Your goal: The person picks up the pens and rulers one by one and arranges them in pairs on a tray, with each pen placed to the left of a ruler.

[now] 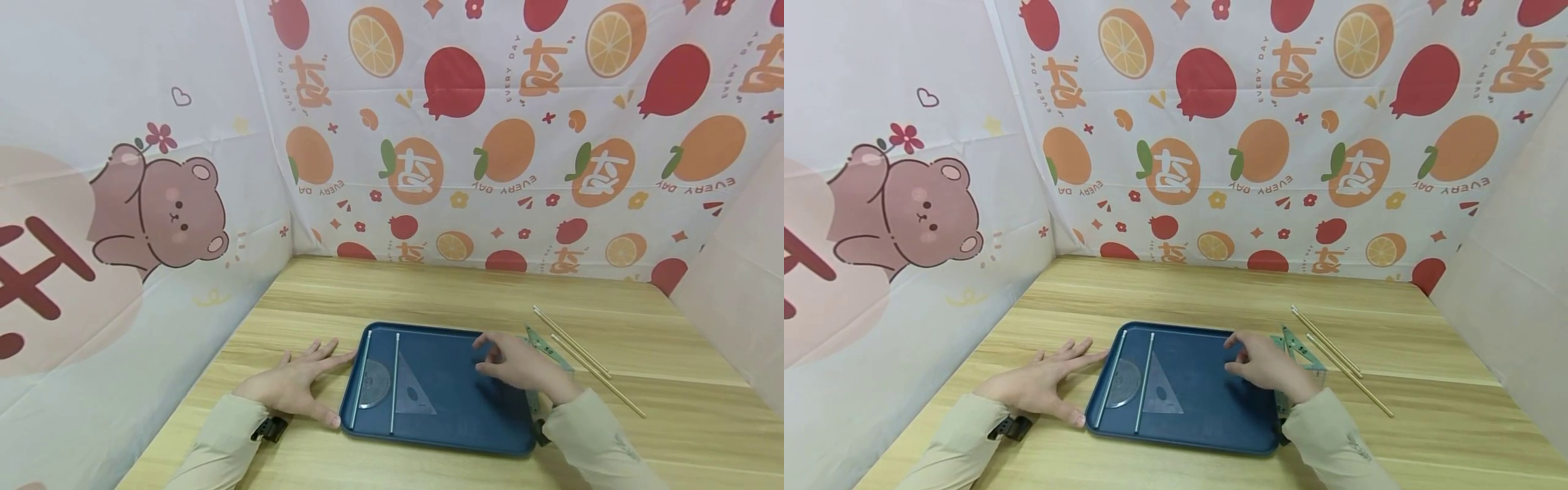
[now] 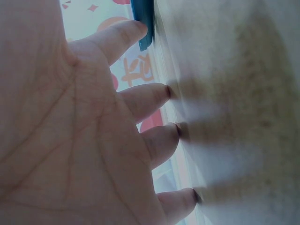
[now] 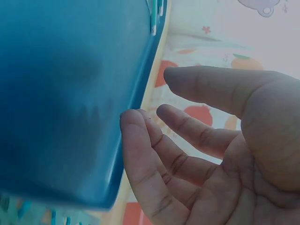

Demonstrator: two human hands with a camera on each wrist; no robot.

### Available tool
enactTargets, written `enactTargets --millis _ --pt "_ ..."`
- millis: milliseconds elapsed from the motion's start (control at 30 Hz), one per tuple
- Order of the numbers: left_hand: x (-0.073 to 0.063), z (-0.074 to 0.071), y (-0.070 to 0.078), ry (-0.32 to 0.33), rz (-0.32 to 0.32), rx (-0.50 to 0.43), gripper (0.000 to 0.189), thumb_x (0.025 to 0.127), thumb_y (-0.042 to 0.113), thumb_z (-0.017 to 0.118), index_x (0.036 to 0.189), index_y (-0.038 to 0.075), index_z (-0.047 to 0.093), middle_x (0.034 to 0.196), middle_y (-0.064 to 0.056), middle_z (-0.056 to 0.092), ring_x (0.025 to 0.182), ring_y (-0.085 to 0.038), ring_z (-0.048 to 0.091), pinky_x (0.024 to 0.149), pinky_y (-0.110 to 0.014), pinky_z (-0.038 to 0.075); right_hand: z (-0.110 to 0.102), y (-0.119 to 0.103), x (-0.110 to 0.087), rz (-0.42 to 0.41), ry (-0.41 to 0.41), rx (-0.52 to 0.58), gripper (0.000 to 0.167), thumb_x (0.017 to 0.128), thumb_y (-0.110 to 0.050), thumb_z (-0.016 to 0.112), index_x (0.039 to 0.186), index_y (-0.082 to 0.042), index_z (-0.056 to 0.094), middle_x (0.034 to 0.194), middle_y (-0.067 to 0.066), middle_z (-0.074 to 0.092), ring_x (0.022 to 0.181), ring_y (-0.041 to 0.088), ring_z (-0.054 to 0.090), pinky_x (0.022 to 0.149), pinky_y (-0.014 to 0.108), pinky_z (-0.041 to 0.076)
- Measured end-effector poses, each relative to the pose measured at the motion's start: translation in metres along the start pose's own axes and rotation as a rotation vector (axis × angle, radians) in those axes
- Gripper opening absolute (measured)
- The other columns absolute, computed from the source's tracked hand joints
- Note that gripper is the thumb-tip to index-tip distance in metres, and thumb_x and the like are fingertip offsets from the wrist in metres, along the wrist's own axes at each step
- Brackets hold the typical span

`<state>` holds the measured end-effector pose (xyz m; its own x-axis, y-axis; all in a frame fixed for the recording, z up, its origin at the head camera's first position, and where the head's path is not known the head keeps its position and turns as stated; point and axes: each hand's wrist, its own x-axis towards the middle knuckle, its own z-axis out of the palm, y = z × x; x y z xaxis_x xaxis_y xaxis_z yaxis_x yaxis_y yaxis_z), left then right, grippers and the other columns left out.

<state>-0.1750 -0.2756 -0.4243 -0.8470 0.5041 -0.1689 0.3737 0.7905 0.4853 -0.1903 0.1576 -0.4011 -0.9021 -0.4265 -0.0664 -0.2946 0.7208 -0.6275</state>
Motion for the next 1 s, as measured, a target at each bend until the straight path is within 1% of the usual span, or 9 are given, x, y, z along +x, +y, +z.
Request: enactTargets --millis 133,300,400,567,633,800,900,1000 --pt "0.001 0.0 -0.001 -0.001 -0.005 -0.002 0.119 0.069 0.063 0.095 0.168 0.034 0.037 0.179 -0.023 0.019 0.163 -0.058 0.011 0.114 -0.092 0.002 -0.005 0.007 -0.004 0.024 0.013 0.002 0.038 0.101 -0.02 0.075 0.134 -0.004 0.065 0.09 0.001 0.066 0.069 0.013 0.058 0.062 0.028 0.05" --pt "0.001 0.0 -0.001 -0.004 -0.009 0.002 0.118 0.069 0.064 0.095 0.168 0.035 0.038 0.179 -0.023 0.019 0.163 -0.057 0.01 0.115 -0.092 0.002 -0.012 0.015 -0.009 0.025 0.031 0.0 0.04 0.101 -0.021 0.075 0.134 -0.003 0.064 0.092 0.002 0.066 0.071 0.015 0.058 0.062 0.029 0.05" --pt "0.001 0.0 0.0 -0.002 -0.005 0.001 0.118 0.069 0.064 0.095 0.168 0.034 0.037 0.179 -0.023 0.02 0.163 -0.059 0.011 0.114 -0.093 0.003 -0.017 0.021 -0.011 0.027 0.043 -0.01 0.041 0.101 -0.021 0.075 0.135 -0.002 0.064 0.096 0.004 0.067 0.076 0.015 0.061 0.064 0.03 0.051" --pt "0.001 -0.001 0.001 -0.006 -0.004 -0.002 0.119 0.07 0.063 0.095 0.169 0.033 0.036 0.179 -0.023 0.019 0.163 -0.059 0.011 0.114 -0.093 0.003 -0.026 0.03 -0.016 0.055 0.056 -0.015 0.041 0.101 -0.02 0.075 0.136 -0.001 0.064 0.102 0.007 0.069 0.084 0.017 0.065 0.068 0.032 0.054" --pt "0.001 -0.001 0.001 -0.008 -0.004 0.0 0.119 0.07 0.062 0.095 0.169 0.033 0.036 0.179 -0.023 0.019 0.163 -0.059 0.011 0.114 -0.093 0.003 -0.03 0.033 -0.018 0.061 0.063 -0.011 0.041 0.101 -0.02 0.075 0.136 -0.001 0.064 0.103 0.008 0.069 0.085 0.018 0.066 0.07 0.033 0.055" --pt "0.001 -0.001 0.001 -0.006 -0.002 0.007 0.119 0.07 0.063 0.095 0.168 0.034 0.037 0.179 -0.023 0.02 0.163 -0.058 0.011 0.113 -0.094 0.004 -0.038 0.044 -0.022 0.053 0.083 -0.044 0.042 0.1 -0.021 0.076 0.136 -0.002 0.064 0.102 0.007 0.071 0.091 0.019 0.069 0.073 0.035 0.056" --pt "0.001 0.0 0.001 -0.004 0.0 0.006 0.119 0.069 0.063 0.095 0.168 0.033 0.037 0.178 -0.023 0.02 0.163 -0.058 0.011 0.113 -0.094 0.004 -0.042 0.05 -0.023 0.053 0.089 -0.06 0.042 0.101 -0.021 0.075 0.137 -0.002 0.064 0.103 0.006 0.072 0.092 0.017 0.068 0.073 0.034 0.055" --pt "0.002 0.0 0.001 -0.005 -0.002 0.001 0.119 0.069 0.063 0.095 0.168 0.034 0.037 0.179 -0.023 0.019 0.163 -0.058 0.011 0.113 -0.094 0.003 -0.045 0.054 -0.026 0.055 0.09 -0.052 0.042 0.102 -0.02 0.074 0.138 0.0 0.064 0.102 0.006 0.072 0.089 0.016 0.066 0.071 0.033 0.054"
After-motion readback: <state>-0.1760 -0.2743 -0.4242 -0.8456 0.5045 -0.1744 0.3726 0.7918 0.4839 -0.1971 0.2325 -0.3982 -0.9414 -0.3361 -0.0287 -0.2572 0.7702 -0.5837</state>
